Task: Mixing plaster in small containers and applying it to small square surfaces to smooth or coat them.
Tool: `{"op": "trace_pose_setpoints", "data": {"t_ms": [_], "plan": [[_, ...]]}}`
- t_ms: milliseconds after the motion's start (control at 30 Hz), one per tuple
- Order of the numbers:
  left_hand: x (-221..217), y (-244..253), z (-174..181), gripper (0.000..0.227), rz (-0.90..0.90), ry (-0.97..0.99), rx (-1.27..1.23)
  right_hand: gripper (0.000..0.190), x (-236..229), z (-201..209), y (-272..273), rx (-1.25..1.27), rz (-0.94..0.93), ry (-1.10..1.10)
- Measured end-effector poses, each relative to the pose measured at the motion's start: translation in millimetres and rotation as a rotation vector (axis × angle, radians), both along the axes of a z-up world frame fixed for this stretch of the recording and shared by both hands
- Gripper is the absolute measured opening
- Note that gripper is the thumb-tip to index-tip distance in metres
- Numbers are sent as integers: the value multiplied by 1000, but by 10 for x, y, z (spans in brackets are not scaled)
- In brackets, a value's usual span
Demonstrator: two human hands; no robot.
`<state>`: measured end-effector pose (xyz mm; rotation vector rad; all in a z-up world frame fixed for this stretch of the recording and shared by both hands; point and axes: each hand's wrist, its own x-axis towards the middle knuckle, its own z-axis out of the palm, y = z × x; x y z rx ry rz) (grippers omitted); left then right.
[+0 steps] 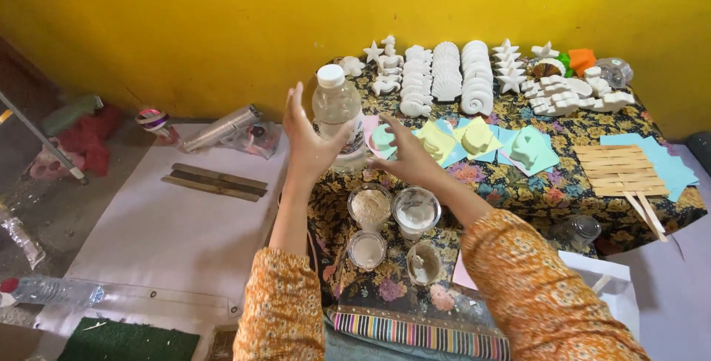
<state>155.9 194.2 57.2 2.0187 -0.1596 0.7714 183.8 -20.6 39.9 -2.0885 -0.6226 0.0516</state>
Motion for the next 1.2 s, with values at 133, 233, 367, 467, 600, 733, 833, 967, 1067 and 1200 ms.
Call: {"op": "trace_pose_setpoints", "data": {"t_ms": [133, 233, 367, 467, 600, 733, 833, 967, 1067, 1200], "plan": [[-1172, -563, -137, 65, 79, -93, -141, 55, -594, -87, -771, -206, 7, 24], [-1903, -992, -814, 15, -160, -207, -260, 35, -915, -522, -1073, -409, 48, -25], [-2322, -1407, -1794, 21, -255, 450, -124, 47, -1135, -967, -1007, -340, 199, 44], [-2157, -1505, -2323, 37, -67, 557, 89, 34, -1195, -1083, -898, -262, 260, -39], [-1727, -1563, -2387, 100, -36, 379, 129, 18, -1233, -1236, -951, -221, 248, -26], [-1500, -1586, -2245, 72, -159, 358, 136, 11, -1384, -1221, -1202, -250, 233, -126], [-1487, -1596, -2145, 65, -199, 358, 134, 31, -1446, -1249, -1385, -102, 267, -246], [-1622, -1567, -1898, 51, -306, 275, -13, 32, -1608, -1447, -1408, -260, 240, -615], [-1625, -1575, -1827, 43, -383, 258, -127, 27, -1703, -1473, -1403, -224, 204, -619], [-1615, -1585, -2022, 65, -390, 246, -103, 28, -1853, -1529, -1474, -185, 189, -558]]}}
